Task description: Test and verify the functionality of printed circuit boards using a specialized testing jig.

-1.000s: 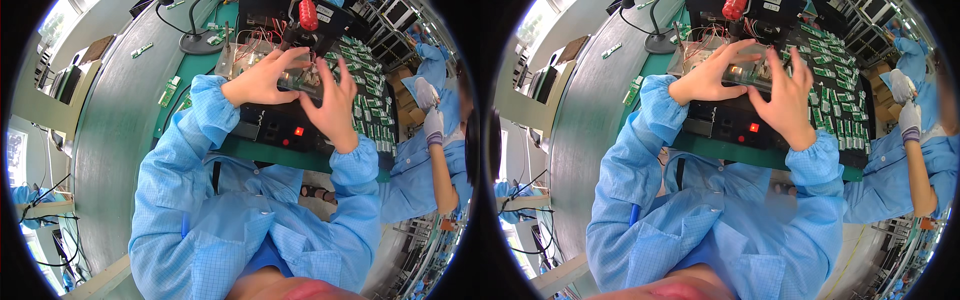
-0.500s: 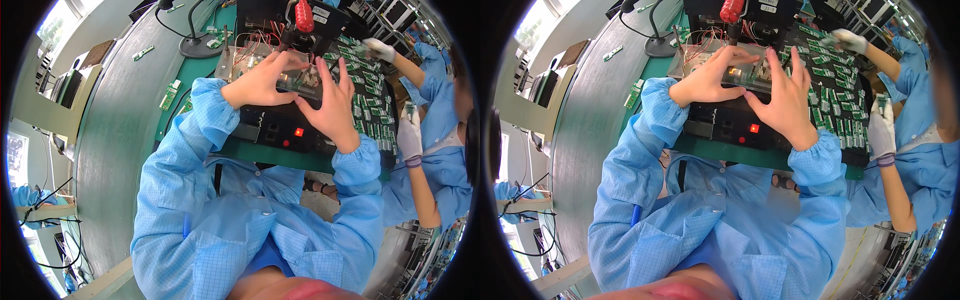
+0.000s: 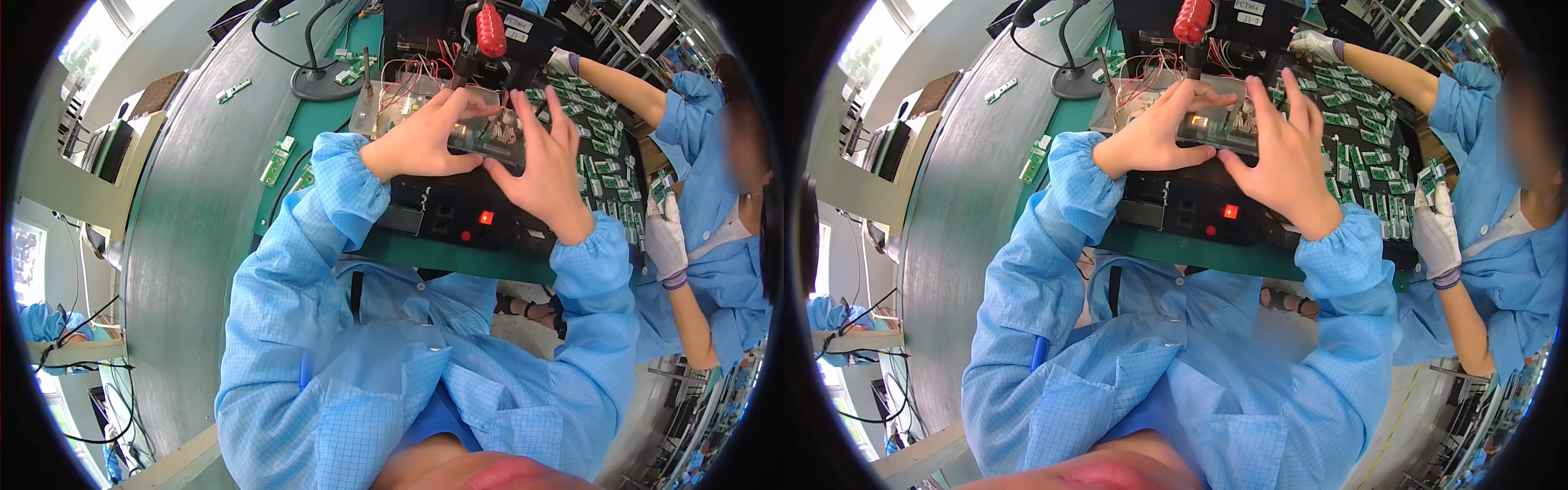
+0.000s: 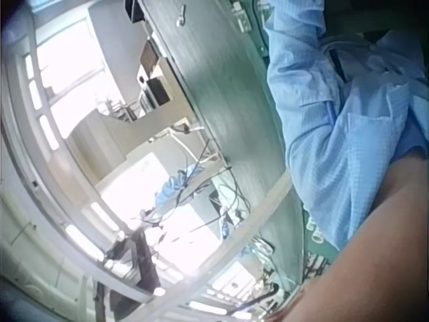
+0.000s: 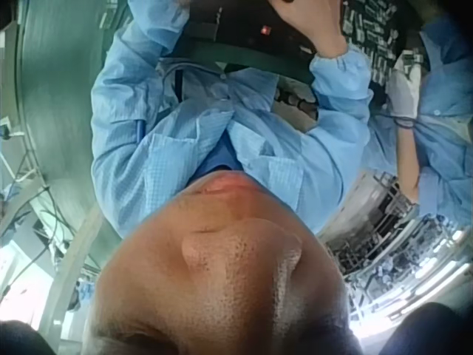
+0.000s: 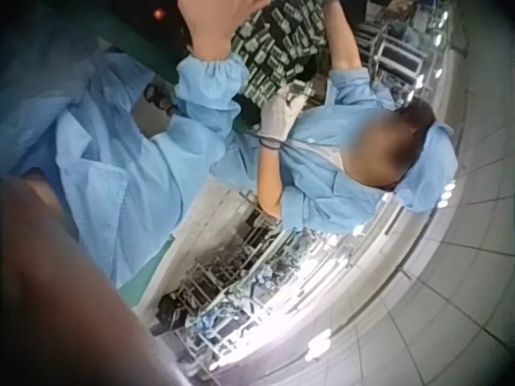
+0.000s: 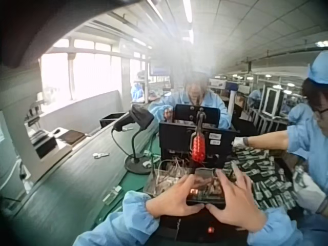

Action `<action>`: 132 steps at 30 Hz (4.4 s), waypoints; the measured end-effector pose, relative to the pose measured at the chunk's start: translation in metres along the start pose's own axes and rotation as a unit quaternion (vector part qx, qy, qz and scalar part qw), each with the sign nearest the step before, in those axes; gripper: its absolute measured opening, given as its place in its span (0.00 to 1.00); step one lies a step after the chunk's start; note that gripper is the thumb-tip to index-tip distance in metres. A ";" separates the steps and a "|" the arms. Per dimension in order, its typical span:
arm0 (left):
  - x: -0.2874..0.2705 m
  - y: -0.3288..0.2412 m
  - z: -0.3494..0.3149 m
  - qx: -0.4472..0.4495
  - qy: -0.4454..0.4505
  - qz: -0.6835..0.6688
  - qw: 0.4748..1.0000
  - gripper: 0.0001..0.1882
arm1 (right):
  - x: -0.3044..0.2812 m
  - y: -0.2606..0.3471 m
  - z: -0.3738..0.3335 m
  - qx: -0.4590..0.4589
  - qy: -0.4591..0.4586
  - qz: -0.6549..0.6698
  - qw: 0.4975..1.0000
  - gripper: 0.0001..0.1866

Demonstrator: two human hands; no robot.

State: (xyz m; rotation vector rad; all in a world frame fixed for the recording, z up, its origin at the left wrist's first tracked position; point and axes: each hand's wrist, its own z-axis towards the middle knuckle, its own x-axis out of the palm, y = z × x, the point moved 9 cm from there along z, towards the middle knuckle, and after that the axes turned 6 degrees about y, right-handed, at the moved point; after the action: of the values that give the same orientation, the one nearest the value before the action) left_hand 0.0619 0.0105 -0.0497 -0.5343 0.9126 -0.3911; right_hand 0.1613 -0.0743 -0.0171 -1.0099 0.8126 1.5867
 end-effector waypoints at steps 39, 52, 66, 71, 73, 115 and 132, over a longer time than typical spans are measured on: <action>0.002 -0.005 -0.001 -0.015 0.009 0.026 1.000 0.47 | 0.013 -0.048 0.029 0.011 -0.052 0.105 0.993 0.06; -0.001 -0.005 0.001 0.016 -0.007 0.052 0.999 0.46 | 0.010 -0.044 0.033 -0.031 -0.047 0.102 0.993 0.06; 0.002 -0.011 0.000 0.011 -0.004 0.045 0.999 0.46 | 0.004 -0.046 0.041 -0.049 -0.037 0.115 0.991 0.06; 0.003 -0.004 0.002 -0.017 0.013 -0.012 1.000 0.48 | 0.007 -0.050 0.036 -0.034 -0.035 0.126 0.991 0.06; 0.003 -0.004 0.002 -0.021 0.012 -0.021 0.999 0.47 | 0.005 -0.047 0.036 -0.025 -0.030 0.126 0.991 0.07; 0.077 -0.055 0.014 -0.110 -0.118 0.322 0.933 0.28 | 0.022 -0.026 0.082 0.031 0.229 0.096 0.968 0.12; 0.077 -0.055 0.012 -0.117 -0.117 0.286 0.944 0.28 | 0.023 -0.024 0.089 -0.015 0.233 0.083 0.969 0.09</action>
State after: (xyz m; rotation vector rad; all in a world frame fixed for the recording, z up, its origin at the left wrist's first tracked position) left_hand 0.1096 -0.0713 -0.0597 -0.4925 0.8431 0.3065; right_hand 0.1638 0.0195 -0.0012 -1.3949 1.2209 1.5207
